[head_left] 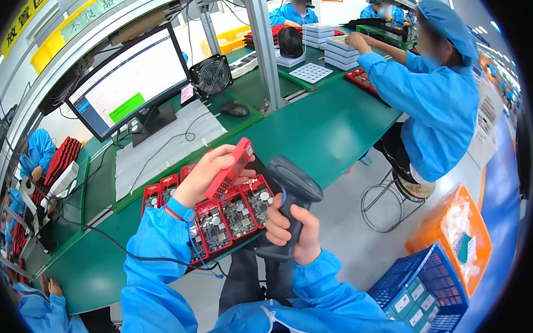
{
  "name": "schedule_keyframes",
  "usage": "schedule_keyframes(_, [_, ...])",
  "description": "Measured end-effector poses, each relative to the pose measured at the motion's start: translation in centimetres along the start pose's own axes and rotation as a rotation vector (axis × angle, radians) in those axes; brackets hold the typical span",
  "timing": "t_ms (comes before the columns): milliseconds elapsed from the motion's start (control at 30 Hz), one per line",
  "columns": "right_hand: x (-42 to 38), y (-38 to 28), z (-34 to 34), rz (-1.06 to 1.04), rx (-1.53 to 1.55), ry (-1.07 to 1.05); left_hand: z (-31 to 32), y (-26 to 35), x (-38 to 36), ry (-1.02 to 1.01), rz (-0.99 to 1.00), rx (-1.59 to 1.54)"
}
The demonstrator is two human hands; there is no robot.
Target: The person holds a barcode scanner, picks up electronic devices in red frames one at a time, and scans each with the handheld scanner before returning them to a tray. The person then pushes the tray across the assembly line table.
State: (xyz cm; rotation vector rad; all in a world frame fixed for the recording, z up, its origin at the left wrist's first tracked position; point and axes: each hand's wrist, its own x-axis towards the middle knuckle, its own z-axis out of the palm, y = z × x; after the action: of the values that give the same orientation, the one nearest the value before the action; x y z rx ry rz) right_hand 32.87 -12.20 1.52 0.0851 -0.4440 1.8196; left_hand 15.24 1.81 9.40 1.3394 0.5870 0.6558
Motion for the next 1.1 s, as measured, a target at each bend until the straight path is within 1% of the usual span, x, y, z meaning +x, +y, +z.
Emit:
schedule_keyframes(33, [0.4,0.3,0.3,0.024,-0.006,0.009,0.0,-0.1,-0.5,-0.015,0.020,-0.023])
schedule_keyframes(133, [1.3,1.3,0.1,0.052,0.050,-0.099,0.1,0.1,-1.5,-0.007,0.026,-0.019])
schedule_keyframes(167, [1.4,1.5,0.5,0.034,0.031,-0.038,0.2,0.2,-1.7,-0.009,0.031,-0.010])
schedule_keyframes(267, [1.6,1.8,0.4,0.016,0.061,-0.001,-0.1,0.1,-1.9,0.004,0.028,-0.037])
schedule_keyframes(333, [1.6,1.7,0.1,0.032,0.054,-0.020,-0.3,0.3,-2.0,0.003,0.010,-0.090])
schedule_keyframes(433, [1.6,1.5,0.3,0.047,0.006,-0.026,-0.2,0.0,-2.2,-0.053,0.043,-0.128])
schedule_keyframes(467, [1.6,1.5,0.5,0.053,-0.015,-0.025,-0.4,-0.4,-1.9,-0.021,0.052,-0.125])
schedule_keyframes(533, [1.0,2.0,2.0,-0.050,-0.167,0.052,-1.0,-1.3,-1.1,0.047,0.076,-0.119])
schedule_keyframes(567, [0.7,2.3,2.7,-0.101,-0.243,0.086,-1.0,-1.6,-0.9,0.228,0.057,-0.107])
schedule_keyframes(633, [-0.3,1.8,2.8,-0.066,-0.774,0.083,-0.3,-2.0,-0.4,0.589,0.017,-0.084])
schedule_keyframes(667, [-0.8,1.7,2.7,-0.048,-1.039,0.082,0.1,-2.0,-0.3,0.640,0.037,-0.136])
schedule_keyframes(700, [-0.7,2.1,2.0,-0.189,-1.317,0.102,0.7,-1.9,-0.4,0.689,0.052,-0.189])
schedule_keyframes(733, [-0.6,2.3,2.2,-0.193,-1.429,0.112,1.4,-1.7,-0.4,0.736,0.066,-0.240])
schedule_keyframes(800, [-0.4,2.5,3.2,-0.203,-1.652,0.133,2.5,-1.6,-0.5,0.717,0.116,-0.276])
schedule_keyframes(833, [-0.2,2.7,3.6,-0.248,-1.654,0.143,2.8,-1.6,-0.5,0.705,0.127,-0.298])
schedule_keyframes(900, [-0.1,3.1,3.1,-0.259,-1.691,0.175,4.1,-1.3,-0.8,0.697,0.178,-0.354])
schedule_keyframes(1033, [0.1,3.3,3.0,-0.279,-1.719,0.222,4.8,-1.3,-0.9,0.757,0.178,-0.329])
schedule_keyframes(1100, [0.0,3.1,3.3,-0.257,-1.724,0.235,4.9,-1.1,-0.7,0.782,0.168,-0.313])
